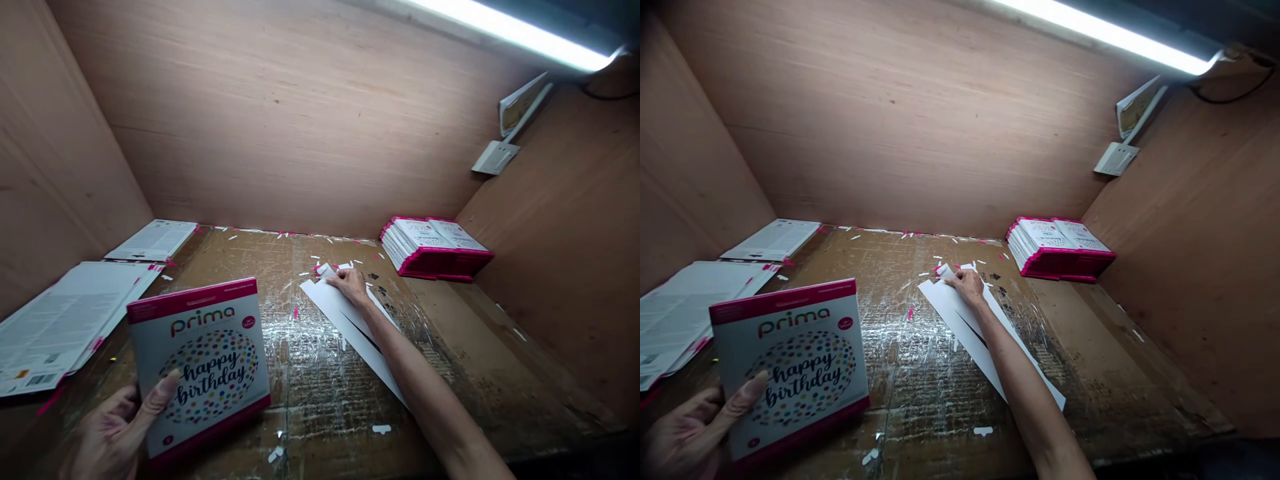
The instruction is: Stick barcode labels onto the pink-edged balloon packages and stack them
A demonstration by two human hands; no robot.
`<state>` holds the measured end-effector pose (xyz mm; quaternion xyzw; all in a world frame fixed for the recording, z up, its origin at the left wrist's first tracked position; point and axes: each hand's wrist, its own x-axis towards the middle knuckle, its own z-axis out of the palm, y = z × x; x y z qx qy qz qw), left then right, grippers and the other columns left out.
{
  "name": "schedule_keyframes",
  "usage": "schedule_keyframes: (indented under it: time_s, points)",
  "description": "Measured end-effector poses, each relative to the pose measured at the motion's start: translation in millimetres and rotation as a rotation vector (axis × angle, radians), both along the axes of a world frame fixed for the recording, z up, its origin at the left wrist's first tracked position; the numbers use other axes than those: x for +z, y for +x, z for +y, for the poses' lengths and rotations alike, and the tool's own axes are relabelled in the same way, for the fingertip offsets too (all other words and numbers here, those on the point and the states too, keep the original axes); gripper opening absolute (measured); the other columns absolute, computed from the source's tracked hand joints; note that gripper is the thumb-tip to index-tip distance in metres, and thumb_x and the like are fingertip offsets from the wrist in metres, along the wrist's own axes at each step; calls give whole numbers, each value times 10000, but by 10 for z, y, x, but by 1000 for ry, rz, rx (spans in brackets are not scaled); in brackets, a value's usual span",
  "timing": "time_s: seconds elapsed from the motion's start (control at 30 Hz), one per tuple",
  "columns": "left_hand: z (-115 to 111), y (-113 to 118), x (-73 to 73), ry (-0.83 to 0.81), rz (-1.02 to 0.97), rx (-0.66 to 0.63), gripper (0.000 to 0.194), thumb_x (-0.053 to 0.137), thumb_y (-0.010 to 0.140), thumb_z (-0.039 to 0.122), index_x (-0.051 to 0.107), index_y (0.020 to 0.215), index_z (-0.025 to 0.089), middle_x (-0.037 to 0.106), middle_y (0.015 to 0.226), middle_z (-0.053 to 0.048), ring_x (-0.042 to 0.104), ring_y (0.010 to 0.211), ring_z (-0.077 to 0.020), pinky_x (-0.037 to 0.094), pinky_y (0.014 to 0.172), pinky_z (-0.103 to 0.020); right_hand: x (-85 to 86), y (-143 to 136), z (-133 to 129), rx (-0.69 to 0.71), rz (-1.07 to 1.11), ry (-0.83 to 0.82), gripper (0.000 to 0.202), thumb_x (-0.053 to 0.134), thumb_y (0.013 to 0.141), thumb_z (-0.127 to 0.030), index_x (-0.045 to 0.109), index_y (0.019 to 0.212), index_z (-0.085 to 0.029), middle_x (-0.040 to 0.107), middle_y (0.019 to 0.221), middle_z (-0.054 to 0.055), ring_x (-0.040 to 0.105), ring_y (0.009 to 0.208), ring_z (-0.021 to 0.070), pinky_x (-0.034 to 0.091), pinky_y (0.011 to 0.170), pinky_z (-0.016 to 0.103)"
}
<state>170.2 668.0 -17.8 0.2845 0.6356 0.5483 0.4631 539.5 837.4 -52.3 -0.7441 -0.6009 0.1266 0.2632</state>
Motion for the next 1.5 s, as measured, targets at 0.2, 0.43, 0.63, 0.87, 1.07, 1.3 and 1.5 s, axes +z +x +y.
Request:
schedule_keyframes:
  time_s: [0.2,0.43,0.63,0.87,1.07,1.3,1.5]
  points:
    - [50,55,145,-160,-352,-34,740,959,264,382,667,908,165,776,699,28,706,545,-233,620,508,-307,112,35,-144,142,134,144,255,526,818,-296,722,932,-178,731,941,43,627,888,195,431,754,257]
    - [29,99,305,-181,-382,-176,798,941,406,386,604,1089,146,775,681,5,716,532,-260,621,507,-332,520,-208,-438,380,286,131,393,487,852,-481,669,794,-137,632,692,22,545,625,139,379,562,228]
    - [-14,84,282,-91,-373,-228,654,899,547,347,580,1078,137,779,704,-10,732,600,-270,625,531,-345,742,-662,-760,625,560,84,283,569,836,-438,635,870,-165,599,778,18,523,680,124,410,609,235]
    - [-53,54,210,-15,-298,-208,573,920,473,369,628,911,143,773,717,-54,732,612,-293,625,532,-368,803,-1048,-1042,762,637,-50,387,539,879,-506,560,718,-155,408,627,-33,352,550,81,268,489,218]
    - [-102,88,256,41,-312,-320,424,871,569,390,638,813,135,772,743,-74,732,633,-276,613,574,-361,839,-1386,-1212,900,331,-67,391,531,892,-477,590,675,-157,445,599,-31,366,547,83,253,499,227]
    - [-80,115,273,80,-259,-375,427,835,618,423,657,860,119,774,723,-78,721,581,-257,591,523,-328,982,-1687,-1311,790,41,23,301,574,857,-346,588,625,-155,474,549,-31,376,521,77,229,513,237]
    - [-73,105,284,86,-257,-397,444,839,608,430,673,860,103,777,750,-97,722,600,-256,577,518,-308,942,-1745,-1332,775,-17,61,330,582,858,-349,546,590,-161,456,529,-43,353,505,69,213,512,228]
